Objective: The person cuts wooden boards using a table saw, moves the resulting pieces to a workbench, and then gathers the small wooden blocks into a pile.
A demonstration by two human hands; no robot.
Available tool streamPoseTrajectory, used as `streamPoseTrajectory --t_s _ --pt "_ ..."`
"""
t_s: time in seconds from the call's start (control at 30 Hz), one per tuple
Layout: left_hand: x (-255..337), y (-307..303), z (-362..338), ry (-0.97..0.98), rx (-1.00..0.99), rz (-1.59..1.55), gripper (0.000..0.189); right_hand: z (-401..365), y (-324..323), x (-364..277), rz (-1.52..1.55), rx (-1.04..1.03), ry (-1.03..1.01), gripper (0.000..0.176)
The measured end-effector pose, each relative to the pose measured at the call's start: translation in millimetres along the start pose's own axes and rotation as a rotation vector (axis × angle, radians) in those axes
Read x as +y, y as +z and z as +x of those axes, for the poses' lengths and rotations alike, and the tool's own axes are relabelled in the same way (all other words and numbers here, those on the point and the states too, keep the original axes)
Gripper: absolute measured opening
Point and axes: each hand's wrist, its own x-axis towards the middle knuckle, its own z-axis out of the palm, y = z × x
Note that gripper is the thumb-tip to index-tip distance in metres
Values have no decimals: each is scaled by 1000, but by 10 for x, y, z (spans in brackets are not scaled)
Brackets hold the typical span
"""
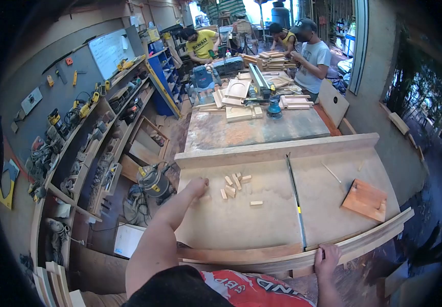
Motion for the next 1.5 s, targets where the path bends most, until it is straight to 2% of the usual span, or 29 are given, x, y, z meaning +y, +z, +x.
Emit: streamPoseTrajectory --t_s 0.23,0.3,0.43,0.5,1.5 --pt "-26 126 96 -76 58 -18 15 4 26 16 -1 2 -11 11" --pt "-84 183 149 -24 88 12 14 -16 54 52 -12 8 -5 10" --pt "-87 176 152 -90 25 -16 14 -23 57 35 -8 2 12 10" --pt "-133 235 171 -35 98 -9 14 -10 60 23 -12 25 -8 10" --pt "-68 87 114 -64 7 -46 21 -5 52 -24 -67 2 16 8"
